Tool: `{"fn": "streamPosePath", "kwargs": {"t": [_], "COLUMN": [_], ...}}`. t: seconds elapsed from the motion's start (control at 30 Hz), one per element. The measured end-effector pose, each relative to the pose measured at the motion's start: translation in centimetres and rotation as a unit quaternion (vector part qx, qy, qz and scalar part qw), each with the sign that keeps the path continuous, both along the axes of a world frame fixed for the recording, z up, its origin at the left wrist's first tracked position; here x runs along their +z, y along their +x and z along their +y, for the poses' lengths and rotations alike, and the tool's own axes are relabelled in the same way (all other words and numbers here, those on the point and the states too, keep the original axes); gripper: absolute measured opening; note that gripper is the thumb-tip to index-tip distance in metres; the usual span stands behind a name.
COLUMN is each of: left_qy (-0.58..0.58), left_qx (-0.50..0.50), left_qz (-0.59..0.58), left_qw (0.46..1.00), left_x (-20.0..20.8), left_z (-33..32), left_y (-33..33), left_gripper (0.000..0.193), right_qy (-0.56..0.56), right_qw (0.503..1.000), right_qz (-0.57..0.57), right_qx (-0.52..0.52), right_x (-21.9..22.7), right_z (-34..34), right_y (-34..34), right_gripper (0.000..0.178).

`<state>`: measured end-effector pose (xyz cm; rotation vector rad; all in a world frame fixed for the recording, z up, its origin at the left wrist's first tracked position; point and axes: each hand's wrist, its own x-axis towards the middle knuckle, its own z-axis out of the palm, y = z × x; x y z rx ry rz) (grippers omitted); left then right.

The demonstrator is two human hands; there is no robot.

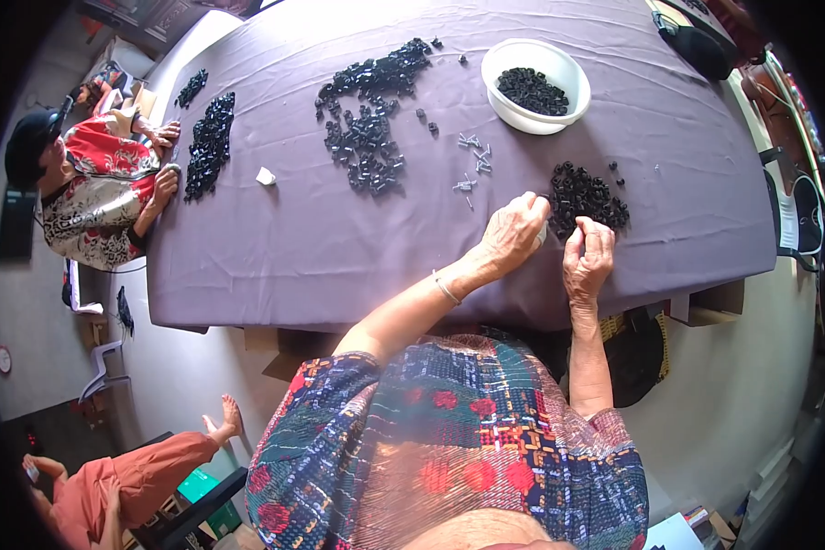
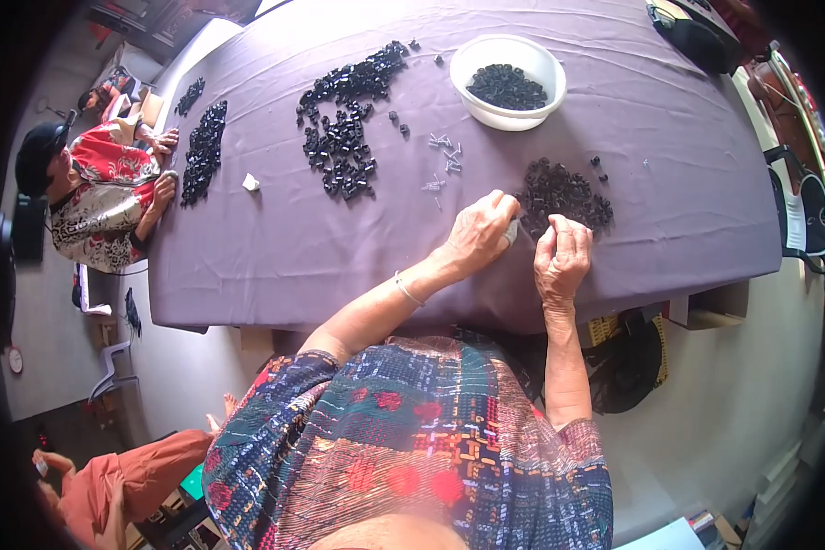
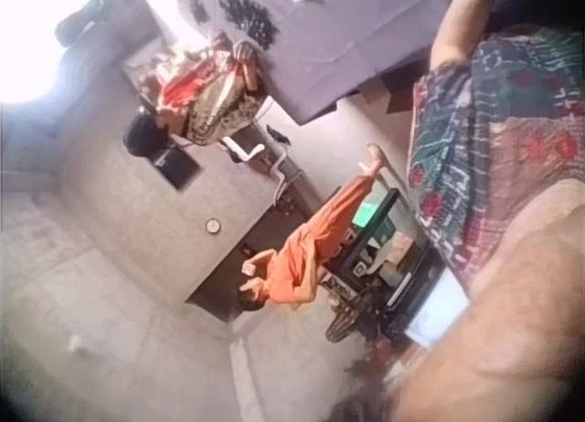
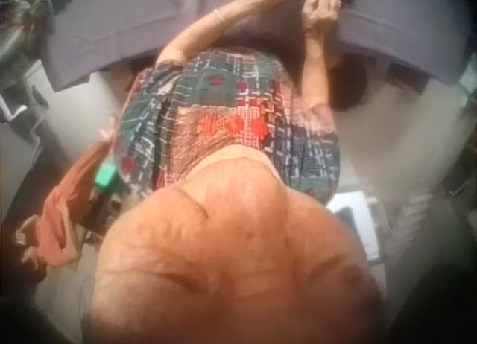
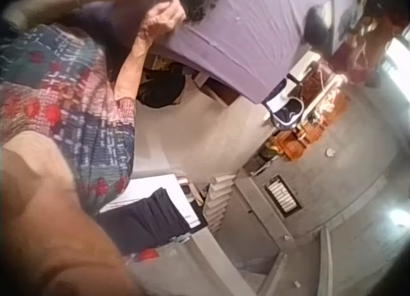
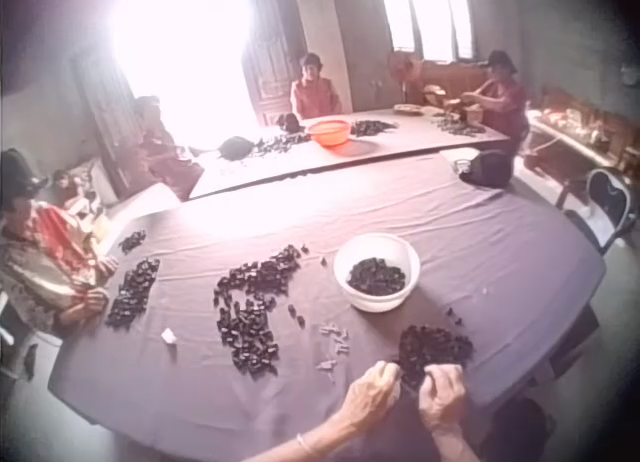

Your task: The person assembles small plastic clips and metal pins on a table by hand, inserting the pins into the clips and placing components into a bowl.

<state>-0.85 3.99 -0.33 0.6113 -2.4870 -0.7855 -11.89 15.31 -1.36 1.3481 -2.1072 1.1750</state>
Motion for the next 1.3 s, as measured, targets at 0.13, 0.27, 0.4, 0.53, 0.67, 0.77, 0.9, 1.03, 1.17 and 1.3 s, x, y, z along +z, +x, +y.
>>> {"fn": "streamPosePath", "kwargs": {"t": [0.13,0.27,0.4,0.53,0.67,0.77,0.9,1.03,1.17,1.3], "left_qy": [-0.005,-0.01,-0.075,-0.096,-0.079,-0.066,-0.046,-0.05,-0.026,0.037], "left_qx": [-0.024,0.013,0.034,0.076,0.084,0.056,-0.03,-0.085,-0.078,-0.03], "left_qz": [0.081,0.205,0.267,0.236,0.223,0.231,0.163,0.093,0.085,0.101], "left_qw": [0.996,0.979,0.96,0.964,0.968,0.969,0.985,0.991,0.993,0.994], "left_x": [-0.4,2.5,7.4,7.9,6.6,5.4,1.9,0.9,0.2,0.8], "left_z": [-0.2,-2.3,-7.8,-12.2,-12.6,-9.5,-4.2,-1.8,-1.1,0.4], "left_y": [0.5,0.2,-2.1,-4.1,-4.9,-3.9,-2.0,-2.6,-1.1,1.8], "left_gripper": [0.019,0.014,0.014,0.016,0.021,0.024,0.026,0.027,0.028,0.029], "right_qy": [0.0,-0.013,-0.016,-0.036,-0.029,-0.028,-0.025,-0.016,-0.02,-0.022], "right_qw": [1.0,1.0,1.0,0.999,0.999,0.999,0.998,0.998,0.998,0.998], "right_qz": [-0.007,-0.005,-0.005,-0.007,-0.028,-0.039,-0.058,-0.059,-0.054,-0.05], "right_qx": [0.008,0.006,-0.003,0.005,0.0,-0.009,-0.003,-0.006,-0.008,-0.008], "right_x": [0.5,-0.1,-0.1,0.0,0.2,-0.2,0.2,0.3,0.1,0.0], "right_z": [0.1,0.2,0.4,-0.3,-0.1,0.1,0.2,0.2,0.2,0.1], "right_y": [0.3,0.1,-0.1,-0.2,-0.2,-0.3,-0.1,0.0,-0.2,-0.2], "right_gripper": [0.021,0.025,0.024,0.022,0.019,0.019,0.023,0.023,0.024,0.024]}}
